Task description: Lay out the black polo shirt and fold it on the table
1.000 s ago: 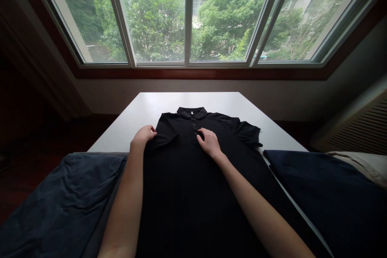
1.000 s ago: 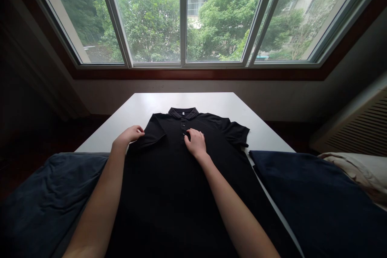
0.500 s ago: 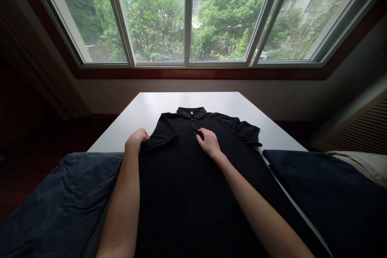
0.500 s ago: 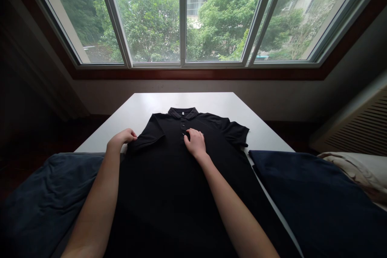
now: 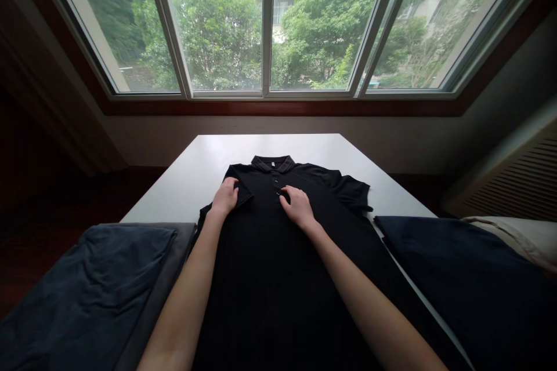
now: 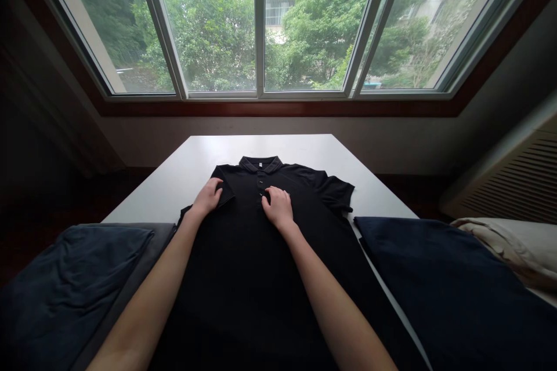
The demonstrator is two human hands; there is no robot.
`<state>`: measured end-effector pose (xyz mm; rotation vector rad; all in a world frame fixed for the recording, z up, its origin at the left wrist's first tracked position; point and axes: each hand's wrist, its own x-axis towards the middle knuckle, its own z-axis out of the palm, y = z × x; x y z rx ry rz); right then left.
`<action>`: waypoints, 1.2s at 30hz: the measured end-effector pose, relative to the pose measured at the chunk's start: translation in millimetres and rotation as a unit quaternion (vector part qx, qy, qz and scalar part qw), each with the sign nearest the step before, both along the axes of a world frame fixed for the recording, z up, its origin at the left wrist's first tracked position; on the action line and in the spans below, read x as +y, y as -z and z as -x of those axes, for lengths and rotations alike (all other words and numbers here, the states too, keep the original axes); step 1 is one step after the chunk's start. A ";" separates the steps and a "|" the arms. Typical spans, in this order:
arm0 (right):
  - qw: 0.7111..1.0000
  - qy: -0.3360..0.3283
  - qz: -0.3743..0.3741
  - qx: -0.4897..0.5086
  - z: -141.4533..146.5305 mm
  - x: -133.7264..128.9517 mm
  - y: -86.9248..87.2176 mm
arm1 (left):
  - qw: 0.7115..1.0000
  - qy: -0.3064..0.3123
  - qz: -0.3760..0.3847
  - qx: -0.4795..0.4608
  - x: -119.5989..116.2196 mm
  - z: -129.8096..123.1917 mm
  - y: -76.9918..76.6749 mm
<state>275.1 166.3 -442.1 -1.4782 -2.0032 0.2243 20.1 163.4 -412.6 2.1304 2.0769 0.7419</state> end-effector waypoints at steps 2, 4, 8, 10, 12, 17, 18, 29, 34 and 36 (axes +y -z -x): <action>1.000 0.002 0.000 0.001 0.0 -0.9 -0.8 | 0.999 -0.003 0.036 0.033 3.4 -7.7 14.7; 1.000 0.002 0.000 0.003 0.0 -1.9 -1.7 | 0.995 -0.007 0.074 0.063 6.9 -9.2 22.2; 1.000 0.002 -0.002 0.008 0.5 -3.4 -3.1 | 0.988 -0.011 0.114 0.107 19.3 -7.1 13.3; 1.000 0.004 -0.001 0.011 0.7 -3.7 -3.3 | 0.986 -0.027 0.098 0.128 29.1 -8.5 5.1; 1.000 0.005 0.000 0.014 0.6 -3.9 -3.3 | 0.987 -0.042 0.060 0.142 40.6 -12.0 1.3; 1.000 0.007 0.003 0.015 0.4 -5.4 -3.4 | 0.987 0.018 0.039 0.156 69.6 -18.9 15.9; 1.000 0.007 0.004 0.017 0.4 -5.6 -3.3 | 0.987 0.024 0.057 0.150 74.7 -18.9 20.2; 1.000 0.009 0.007 0.026 0.6 -6.4 -3.6 | 0.985 -0.030 0.104 0.134 96.4 -24.0 19.2; 0.999 0.009 0.010 0.033 0.6 -7.4 -4.0 | 0.985 -0.073 0.102 0.121 100.4 -38.9 17.6; 0.999 0.009 0.014 0.037 0.6 -7.6 -4.5 | 0.986 -0.087 0.084 0.116 100.5 -42.5 20.3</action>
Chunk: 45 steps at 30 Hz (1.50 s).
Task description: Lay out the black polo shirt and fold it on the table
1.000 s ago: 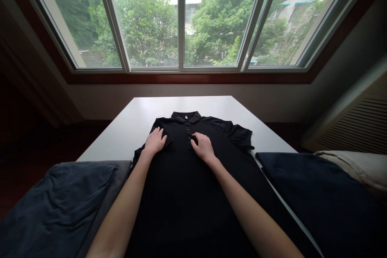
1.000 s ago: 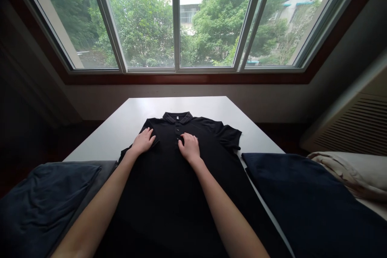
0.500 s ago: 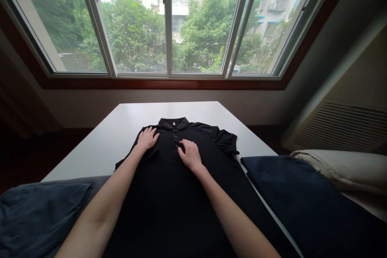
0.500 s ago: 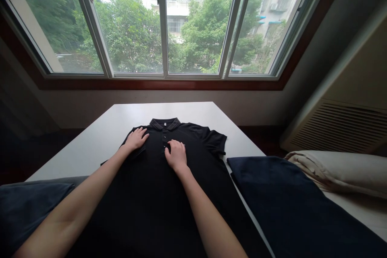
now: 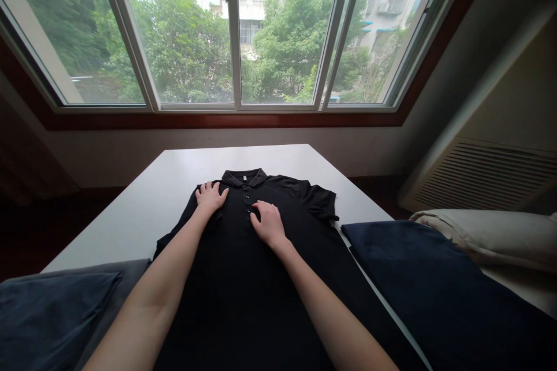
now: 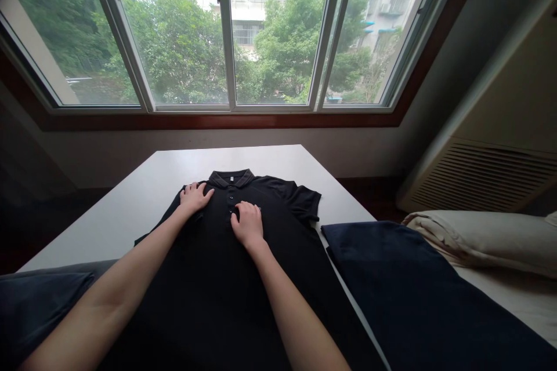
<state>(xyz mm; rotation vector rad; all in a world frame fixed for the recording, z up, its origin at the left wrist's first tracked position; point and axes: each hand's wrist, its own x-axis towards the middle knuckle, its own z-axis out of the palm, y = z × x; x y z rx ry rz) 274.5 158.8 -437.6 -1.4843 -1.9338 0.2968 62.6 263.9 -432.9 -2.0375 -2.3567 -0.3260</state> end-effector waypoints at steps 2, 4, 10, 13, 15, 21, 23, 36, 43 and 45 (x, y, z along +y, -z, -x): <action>1.000 0.001 0.003 0.001 0.0 -0.2 -0.8 | 1.000 0.008 -0.013 0.003 0.0 -1.6 2.7; 1.000 0.002 0.004 -0.001 0.1 -0.5 -1.8 | 0.999 0.034 -0.011 0.005 0.6 -1.6 4.7; 1.000 0.002 0.009 -0.001 0.3 -1.0 -3.1 | 0.998 0.057 0.010 -0.007 5.7 2.6 9.8; 1.000 0.000 0.008 0.000 0.3 -1.2 -3.2 | 0.998 0.061 0.025 -0.002 7.7 3.9 11.2; 1.000 0.000 0.007 0.002 0.4 -1.6 -3.8 | 0.997 0.059 0.039 0.003 8.3 4.0 10.9; 1.000 0.002 0.013 0.003 1.1 -2.6 -5.5 | 0.997 0.059 0.043 0.011 8.0 4.3 9.9; 1.000 0.002 0.010 0.002 1.0 -2.5 -5.3 | 0.997 0.062 0.038 0.007 7.9 4.9 10.2; 1.000 0.001 0.003 0.001 0.8 -1.0 -3.0 | 0.995 0.062 -0.020 -0.070 -0.4 3.9 2.0; 1.000 0.002 0.006 -0.007 1.0 0.3 -3.4 | 0.984 0.157 -0.059 -0.063 -45.9 -49.0 -17.9; 1.000 0.002 0.011 -0.014 0.5 1.3 -2.7 | 0.973 0.213 -0.067 -0.054 -66.2 -73.2 -18.2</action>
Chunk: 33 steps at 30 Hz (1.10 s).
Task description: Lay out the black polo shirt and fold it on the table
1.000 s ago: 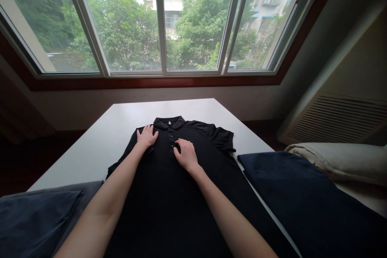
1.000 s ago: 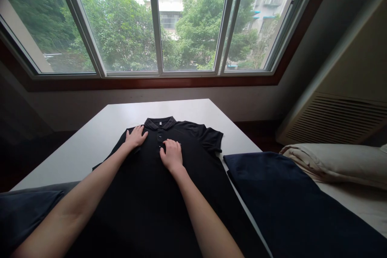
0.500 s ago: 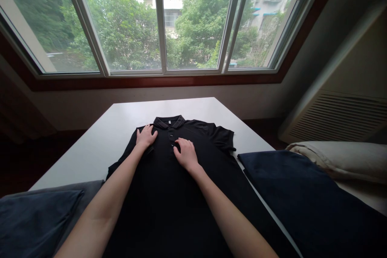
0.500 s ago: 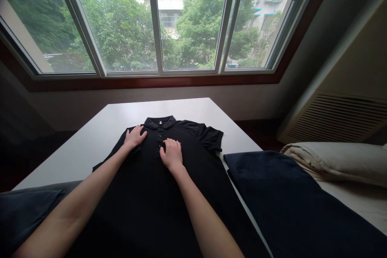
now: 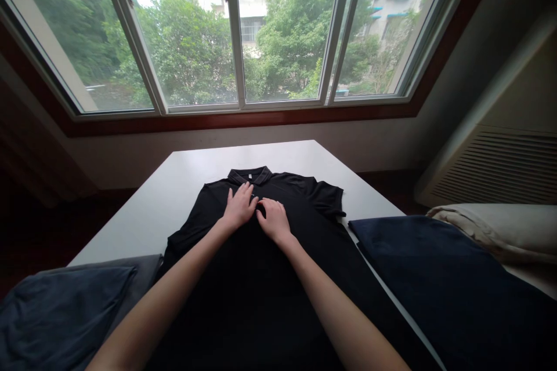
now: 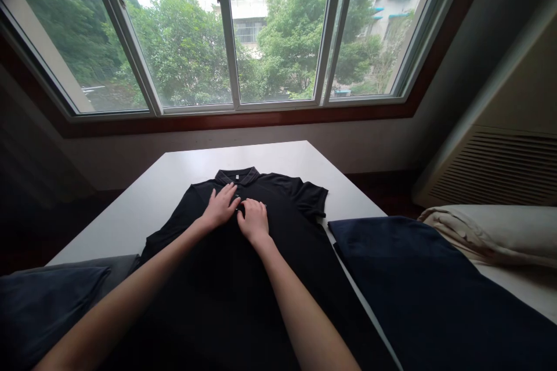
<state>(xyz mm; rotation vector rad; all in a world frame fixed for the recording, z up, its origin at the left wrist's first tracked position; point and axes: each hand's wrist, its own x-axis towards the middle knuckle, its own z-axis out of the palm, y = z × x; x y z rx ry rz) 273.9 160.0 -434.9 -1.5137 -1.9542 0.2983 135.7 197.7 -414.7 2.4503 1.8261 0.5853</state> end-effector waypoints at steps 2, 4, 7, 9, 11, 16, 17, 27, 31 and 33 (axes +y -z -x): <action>1.000 0.000 0.003 -0.002 -1.1 1.1 1.0 | 1.000 0.030 0.004 -0.004 -14.0 -19.3 3.6; 1.000 0.001 0.005 -0.001 -2.6 2.2 1.8 | 0.999 0.017 0.020 -0.024 -20.1 -30.8 9.0; 1.000 0.004 0.006 0.000 -4.0 3.6 2.4 | 0.999 -0.024 0.029 -0.039 -19.8 -35.4 16.4; 1.000 0.006 0.006 0.002 -4.1 4.2 2.6 | 0.999 -0.031 0.022 -0.035 -18.3 -34.7 19.0; 1.000 0.006 0.006 0.004 -3.9 4.3 2.6 | 0.999 -0.031 0.017 -0.032 -18.1 -33.9 19.7; 1.000 0.001 0.001 0.003 -3.9 3.5 2.7 | 0.997 -0.037 -0.006 -0.062 -20.5 -32.6 19.3; 1.000 0.000 0.000 0.002 -4.0 3.5 3.0 | 0.996 -0.048 -0.014 -0.078 -20.8 -31.9 19.4; 1.000 -0.008 -0.010 -0.005 -5.1 8.2 8.7 | 0.987 -0.062 -0.039 -0.140 -18.4 -25.8 22.7; 1.000 -0.010 -0.012 -0.004 -5.3 8.6 10.2 | 0.987 -0.063 -0.041 -0.141 -18.9 -25.5 22.9; 1.000 -0.009 -0.012 -0.003 -5.3 8.4 10.3 | 0.987 -0.063 -0.039 -0.140 -19.2 -25.5 22.6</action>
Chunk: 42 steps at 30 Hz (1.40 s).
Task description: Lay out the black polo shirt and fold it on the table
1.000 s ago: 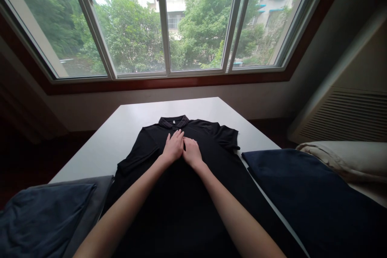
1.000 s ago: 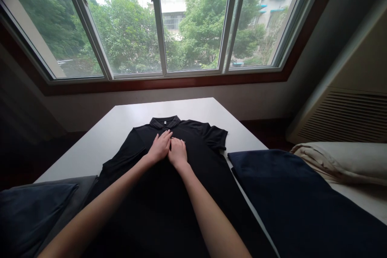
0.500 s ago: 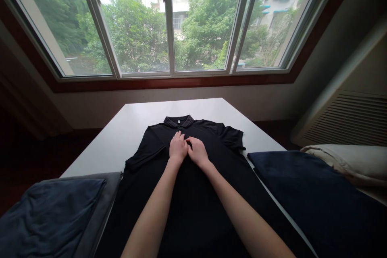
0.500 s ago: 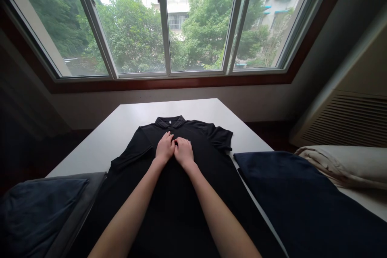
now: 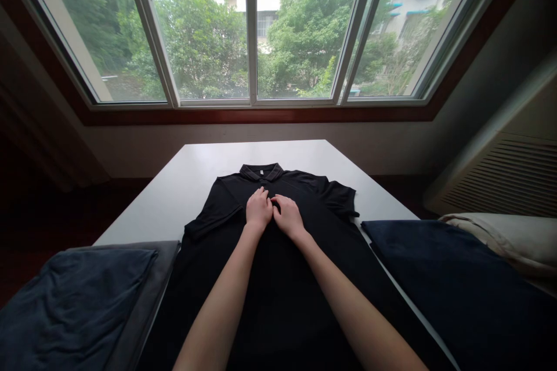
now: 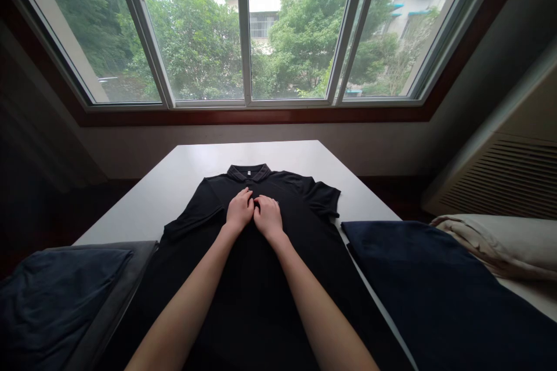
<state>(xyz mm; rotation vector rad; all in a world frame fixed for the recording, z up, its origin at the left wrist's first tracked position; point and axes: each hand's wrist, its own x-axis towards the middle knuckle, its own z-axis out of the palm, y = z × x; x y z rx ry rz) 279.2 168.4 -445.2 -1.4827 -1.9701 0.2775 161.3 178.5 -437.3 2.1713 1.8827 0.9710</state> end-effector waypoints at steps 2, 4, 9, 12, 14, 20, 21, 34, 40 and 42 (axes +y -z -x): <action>1.000 0.000 -0.001 0.001 0.1 -0.4 -0.3 | 1.000 0.001 0.001 0.001 -0.1 -0.1 -0.4; 1.000 0.000 -0.002 0.001 0.1 -0.7 -0.8 | 1.000 0.002 0.001 0.001 0.1 -0.1 -0.8; 1.000 0.003 0.000 0.000 0.4 -1.2 -1.4 | 1.000 0.002 0.003 -0.002 0.1 -0.1 -1.5; 1.000 0.003 0.002 0.000 0.6 -1.6 -1.6 | 1.000 0.002 0.004 -0.005 -0.2 0.1 -2.2; 1.000 0.003 0.002 -0.001 0.6 -1.7 -1.7 | 1.000 0.002 0.007 -0.006 -0.5 0.2 -2.6; 1.000 0.004 0.003 -0.002 0.3 -0.7 -0.8 | 1.000 -0.001 0.010 -0.009 -1.4 -0.9 -4.1; 1.000 0.004 0.003 -0.001 0.2 -0.5 -0.6 | 1.000 -0.001 0.011 -0.011 -1.5 -1.3 -4.2; 1.000 0.003 -0.005 0.000 0.6 -4.6 -4.4 | 0.985 0.092 0.017 -0.144 19.6 35.6 11.4; 1.000 0.004 -0.008 0.004 0.7 -4.6 -4.6 | 0.984 0.096 0.008 -0.149 19.7 35.9 12.6; 1.000 0.003 -0.008 0.005 0.8 -4.7 -4.7 | 0.985 0.094 0.006 -0.146 19.2 35.1 12.0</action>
